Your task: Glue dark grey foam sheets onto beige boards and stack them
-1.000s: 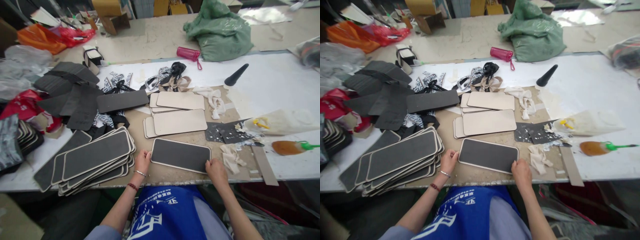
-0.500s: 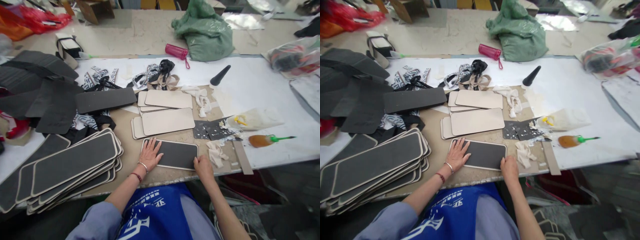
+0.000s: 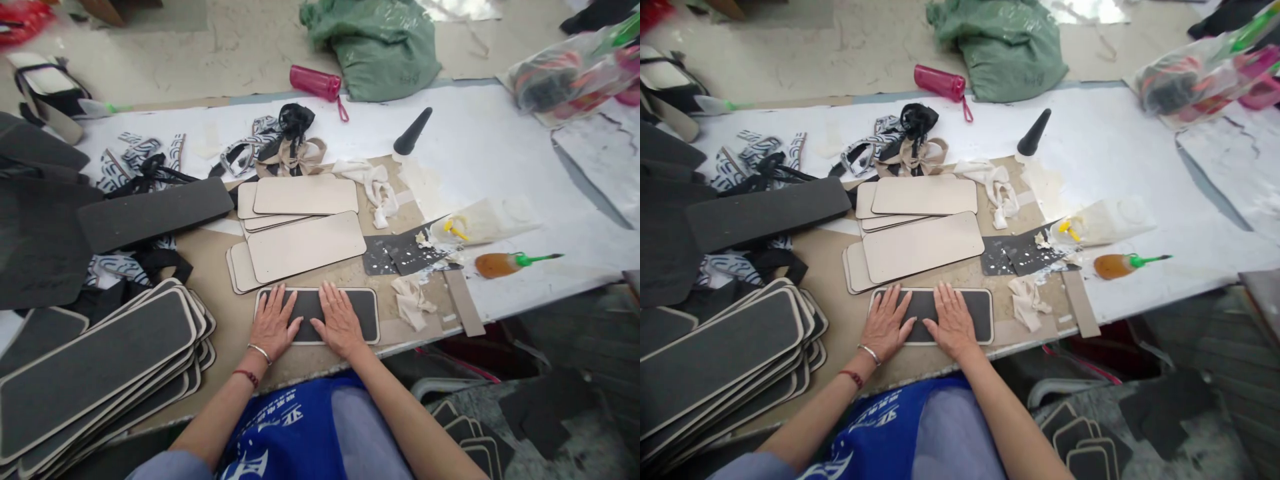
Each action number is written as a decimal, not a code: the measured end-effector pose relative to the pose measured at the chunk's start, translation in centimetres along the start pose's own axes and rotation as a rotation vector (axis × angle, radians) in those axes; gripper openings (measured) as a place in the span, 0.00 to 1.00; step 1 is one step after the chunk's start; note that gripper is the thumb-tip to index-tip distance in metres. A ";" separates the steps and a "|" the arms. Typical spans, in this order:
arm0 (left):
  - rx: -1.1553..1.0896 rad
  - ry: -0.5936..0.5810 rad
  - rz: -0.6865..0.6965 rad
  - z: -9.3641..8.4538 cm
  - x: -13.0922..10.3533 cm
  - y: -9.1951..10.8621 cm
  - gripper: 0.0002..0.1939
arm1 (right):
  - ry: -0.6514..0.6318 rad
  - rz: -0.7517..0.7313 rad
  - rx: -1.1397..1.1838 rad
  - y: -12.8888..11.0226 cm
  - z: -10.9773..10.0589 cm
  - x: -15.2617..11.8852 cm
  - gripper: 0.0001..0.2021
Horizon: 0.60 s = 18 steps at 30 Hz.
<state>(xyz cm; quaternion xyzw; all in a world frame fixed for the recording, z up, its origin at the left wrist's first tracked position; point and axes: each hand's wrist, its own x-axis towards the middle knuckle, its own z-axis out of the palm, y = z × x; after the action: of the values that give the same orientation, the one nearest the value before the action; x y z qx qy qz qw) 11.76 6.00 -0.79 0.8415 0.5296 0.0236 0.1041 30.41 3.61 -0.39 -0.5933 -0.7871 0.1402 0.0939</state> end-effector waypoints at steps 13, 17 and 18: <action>-0.088 0.026 -0.016 -0.5 0.1 0.2 0.29 | 0.165 0.285 -0.287 6.5 -1.4 -3.8 0.29; -0.286 0.156 -0.104 -0.8 -0.7 0.1 0.28 | 0.134 0.449 -0.304 6.2 -2.8 -4.6 0.23; -0.351 0.221 -0.192 -0.9 -1.1 0.2 0.27 | 0.116 0.480 -0.294 6.0 -3.1 -4.6 0.22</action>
<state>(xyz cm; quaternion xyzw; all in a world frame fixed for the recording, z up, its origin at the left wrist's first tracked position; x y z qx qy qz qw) 11.32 5.04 0.19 0.7485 0.6032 0.1975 0.1919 38.10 1.03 0.67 -0.7769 -0.6293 0.0083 0.0159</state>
